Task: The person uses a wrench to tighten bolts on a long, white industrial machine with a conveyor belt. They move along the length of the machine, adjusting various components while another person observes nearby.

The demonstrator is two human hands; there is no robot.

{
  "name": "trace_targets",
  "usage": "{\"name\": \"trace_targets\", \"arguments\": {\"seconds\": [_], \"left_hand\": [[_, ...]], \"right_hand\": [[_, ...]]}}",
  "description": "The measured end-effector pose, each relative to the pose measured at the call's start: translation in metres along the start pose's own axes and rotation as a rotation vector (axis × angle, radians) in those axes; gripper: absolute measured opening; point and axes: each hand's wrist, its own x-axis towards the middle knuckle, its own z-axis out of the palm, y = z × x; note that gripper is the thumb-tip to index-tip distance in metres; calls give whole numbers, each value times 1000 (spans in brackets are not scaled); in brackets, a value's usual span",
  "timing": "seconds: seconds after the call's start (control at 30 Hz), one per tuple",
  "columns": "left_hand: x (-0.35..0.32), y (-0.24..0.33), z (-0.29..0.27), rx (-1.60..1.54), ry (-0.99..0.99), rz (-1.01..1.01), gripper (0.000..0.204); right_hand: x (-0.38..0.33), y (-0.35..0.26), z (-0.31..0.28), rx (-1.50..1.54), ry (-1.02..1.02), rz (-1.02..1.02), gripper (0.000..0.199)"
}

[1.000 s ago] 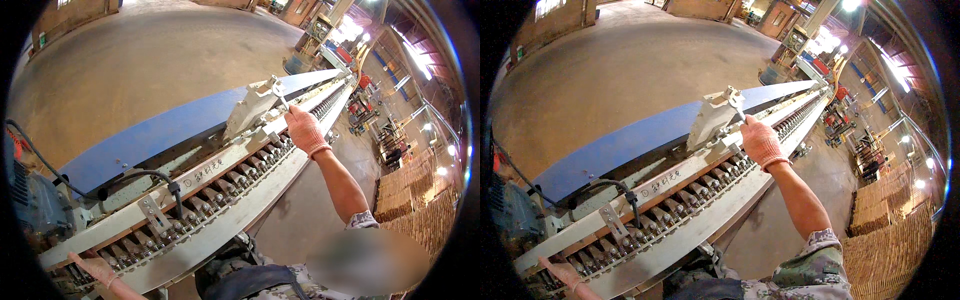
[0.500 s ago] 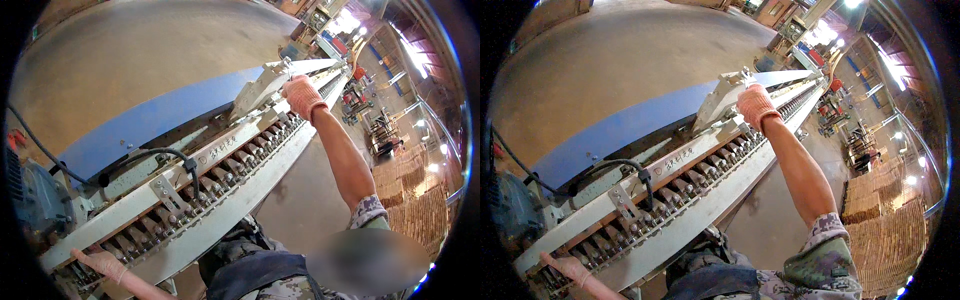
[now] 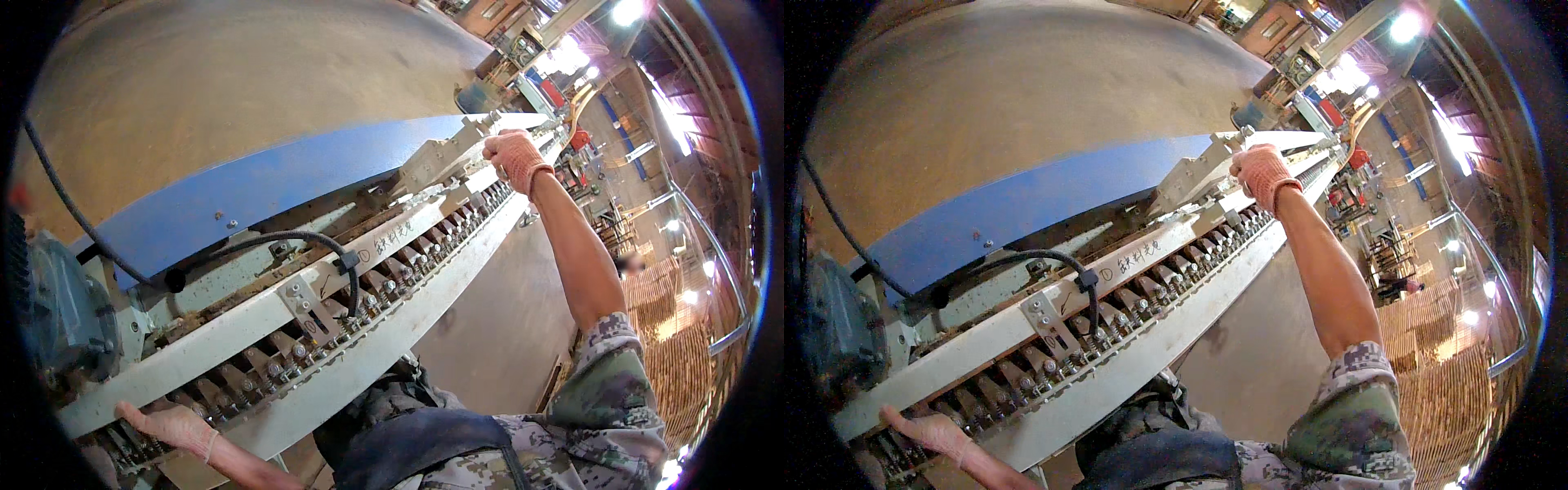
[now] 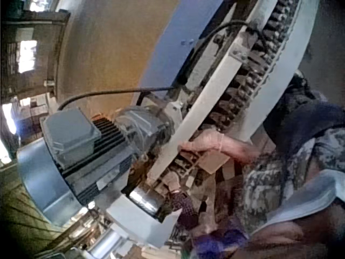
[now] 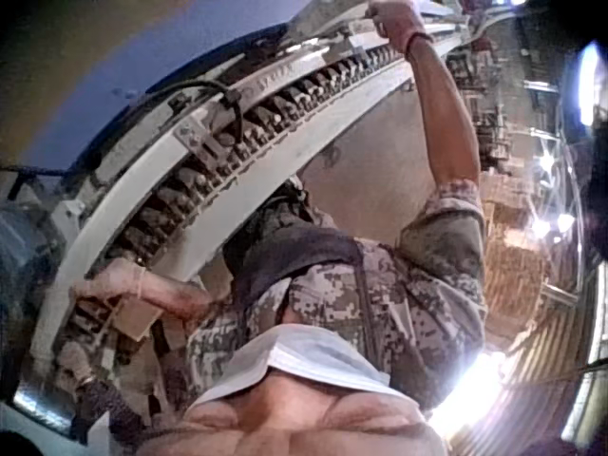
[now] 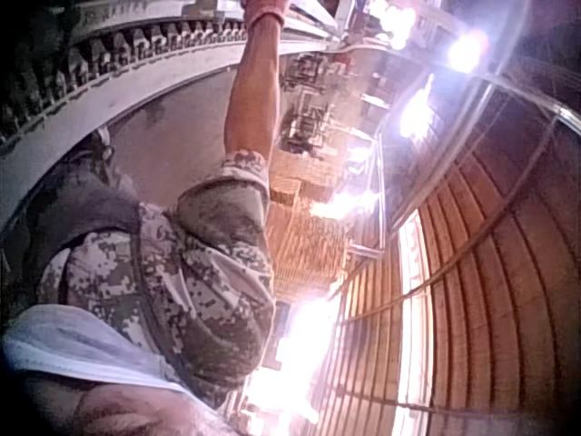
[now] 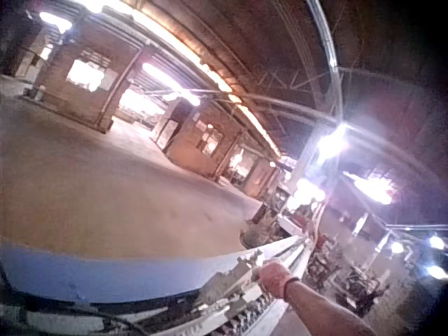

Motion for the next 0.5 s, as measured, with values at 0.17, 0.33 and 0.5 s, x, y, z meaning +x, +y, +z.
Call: {"name": "trace_targets", "arguments": {"seconds": [0.17,0.33,0.5], "left_hand": [[-1,-4,6,69,14,-35,78],[-5,-1,10,6,-33,39,70],[-28,0,28,28,-47,171,61]], "right_hand": [[-10,-7,3,869,-43,420,12],[-18,-37,-36,812,-125,477,12],[-49,-5,-27,765,-84,513,37]]}}
